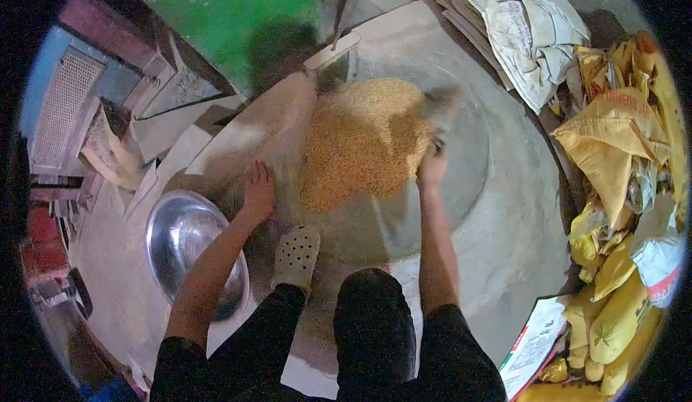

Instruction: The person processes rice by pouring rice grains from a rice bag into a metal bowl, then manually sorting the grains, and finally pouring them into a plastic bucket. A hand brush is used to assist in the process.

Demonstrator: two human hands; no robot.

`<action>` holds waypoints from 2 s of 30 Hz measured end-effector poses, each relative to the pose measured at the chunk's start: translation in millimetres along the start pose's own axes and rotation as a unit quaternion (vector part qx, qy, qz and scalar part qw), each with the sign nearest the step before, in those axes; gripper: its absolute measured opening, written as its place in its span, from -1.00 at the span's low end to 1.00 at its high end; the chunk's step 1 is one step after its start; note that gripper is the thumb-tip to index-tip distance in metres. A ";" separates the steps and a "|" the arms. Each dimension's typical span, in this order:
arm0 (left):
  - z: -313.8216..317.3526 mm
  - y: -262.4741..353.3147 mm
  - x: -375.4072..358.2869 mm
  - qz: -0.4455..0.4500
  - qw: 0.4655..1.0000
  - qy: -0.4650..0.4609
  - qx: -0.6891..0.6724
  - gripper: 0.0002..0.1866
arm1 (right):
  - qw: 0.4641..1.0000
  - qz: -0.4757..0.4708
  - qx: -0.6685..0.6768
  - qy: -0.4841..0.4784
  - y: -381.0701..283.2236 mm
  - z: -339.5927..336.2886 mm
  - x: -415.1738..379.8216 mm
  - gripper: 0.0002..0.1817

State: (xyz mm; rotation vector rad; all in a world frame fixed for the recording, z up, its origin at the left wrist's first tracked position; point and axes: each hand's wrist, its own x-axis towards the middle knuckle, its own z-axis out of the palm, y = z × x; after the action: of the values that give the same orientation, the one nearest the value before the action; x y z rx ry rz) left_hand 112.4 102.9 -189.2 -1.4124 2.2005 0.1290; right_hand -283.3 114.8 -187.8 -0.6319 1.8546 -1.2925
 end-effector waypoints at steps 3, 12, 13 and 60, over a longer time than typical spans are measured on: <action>26.8 -3.0 8.8 -0.014 0.997 0.077 -0.016 -0.27 | 0.981 0.134 0.021 0.139 31.8 14.6 -9.3 -0.68; 16.7 1.5 2.2 -0.033 0.997 0.069 -0.020 -0.35 | 0.968 -0.248 -0.013 0.035 50.0 15.9 1.8 -0.68; 8.7 -0.4 -1.8 -0.025 0.998 0.059 -0.018 -0.38 | 0.972 -0.171 -0.043 0.155 73.3 -0.3 18.3 -0.67; -28.5 -13.1 -226.5 -0.397 0.852 0.034 -0.340 -0.40 | 0.733 0.057 -0.663 -0.138 -15.6 -99.1 -259.0 -0.31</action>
State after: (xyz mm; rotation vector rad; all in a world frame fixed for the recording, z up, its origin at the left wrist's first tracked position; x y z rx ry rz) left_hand 186.4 273.2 -55.7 -2.6308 1.4673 0.6014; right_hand -215.1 358.9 -74.2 -1.2728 2.2667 0.4557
